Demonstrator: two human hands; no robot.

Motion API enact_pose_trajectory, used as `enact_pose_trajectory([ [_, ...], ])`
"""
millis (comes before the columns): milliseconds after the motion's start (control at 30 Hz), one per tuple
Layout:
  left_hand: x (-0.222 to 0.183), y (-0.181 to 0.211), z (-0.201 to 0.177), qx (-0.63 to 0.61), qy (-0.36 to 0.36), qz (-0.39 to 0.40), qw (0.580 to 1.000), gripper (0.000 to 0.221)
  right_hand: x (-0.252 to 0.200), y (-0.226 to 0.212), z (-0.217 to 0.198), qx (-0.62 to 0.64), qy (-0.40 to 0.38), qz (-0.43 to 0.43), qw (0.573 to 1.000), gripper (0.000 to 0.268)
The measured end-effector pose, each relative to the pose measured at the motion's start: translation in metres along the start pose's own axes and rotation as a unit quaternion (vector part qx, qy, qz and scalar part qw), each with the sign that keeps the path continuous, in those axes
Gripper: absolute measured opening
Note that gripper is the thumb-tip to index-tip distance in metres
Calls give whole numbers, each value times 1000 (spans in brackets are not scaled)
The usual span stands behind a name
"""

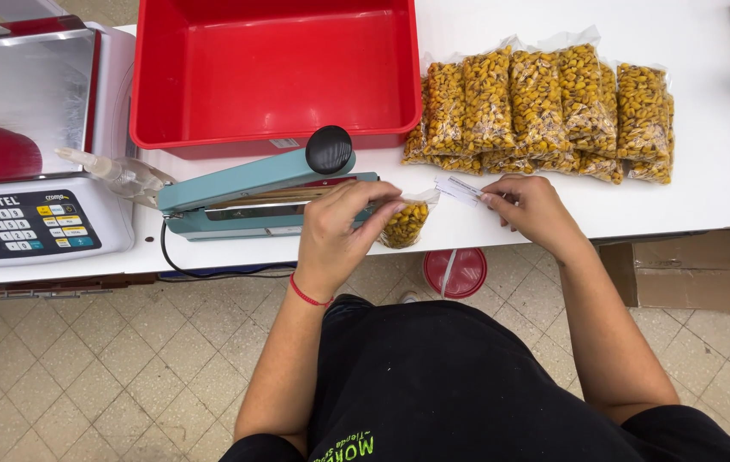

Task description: The person seals multiple small transparent bags filled with yellow corn kernels using a handheld impulse sealer. After each seal, the person places the sealed bag into a red plastic tray. The process repeats for several bags.

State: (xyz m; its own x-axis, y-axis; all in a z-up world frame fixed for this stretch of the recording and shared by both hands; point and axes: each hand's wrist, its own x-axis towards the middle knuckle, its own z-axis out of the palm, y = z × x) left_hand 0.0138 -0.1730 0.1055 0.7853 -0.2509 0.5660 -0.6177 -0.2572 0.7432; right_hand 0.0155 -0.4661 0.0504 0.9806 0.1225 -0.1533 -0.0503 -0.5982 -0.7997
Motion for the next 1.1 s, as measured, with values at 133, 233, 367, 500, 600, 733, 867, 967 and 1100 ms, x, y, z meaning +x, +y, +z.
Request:
enact_pose_trajectory([
  [133,-1,0,-5,47,-16,43,998,10,-6,18,3,98,22,-31,994,16],
  [233,1,2,-6,102,-21,88,991,9,-12,19,4,155,53,-66,984,11],
  [367,2,1,-4,168,-23,135,976,5,-21,4,2,184,51,-119,974,17],
  [500,-1,-3,-3,175,-30,138,974,5,-29,-29,-3,150,75,-197,966,14],
  [600,2,4,-7,173,-29,144,974,8,-32,-50,-11,98,117,-241,959,8],
  [733,3,4,-13,164,-71,165,970,8,-42,-90,-23,43,125,-280,951,6],
  [867,1,-5,-11,175,-66,168,968,16,-37,-114,-29,-111,30,-372,921,12],
  [967,2,-6,-10,237,-57,208,947,26,-26,-116,-18,-159,-18,-397,904,12],
  [1100,-1,-15,2,321,0,228,919,6,-22,-133,0,-93,-24,-346,933,8],
])
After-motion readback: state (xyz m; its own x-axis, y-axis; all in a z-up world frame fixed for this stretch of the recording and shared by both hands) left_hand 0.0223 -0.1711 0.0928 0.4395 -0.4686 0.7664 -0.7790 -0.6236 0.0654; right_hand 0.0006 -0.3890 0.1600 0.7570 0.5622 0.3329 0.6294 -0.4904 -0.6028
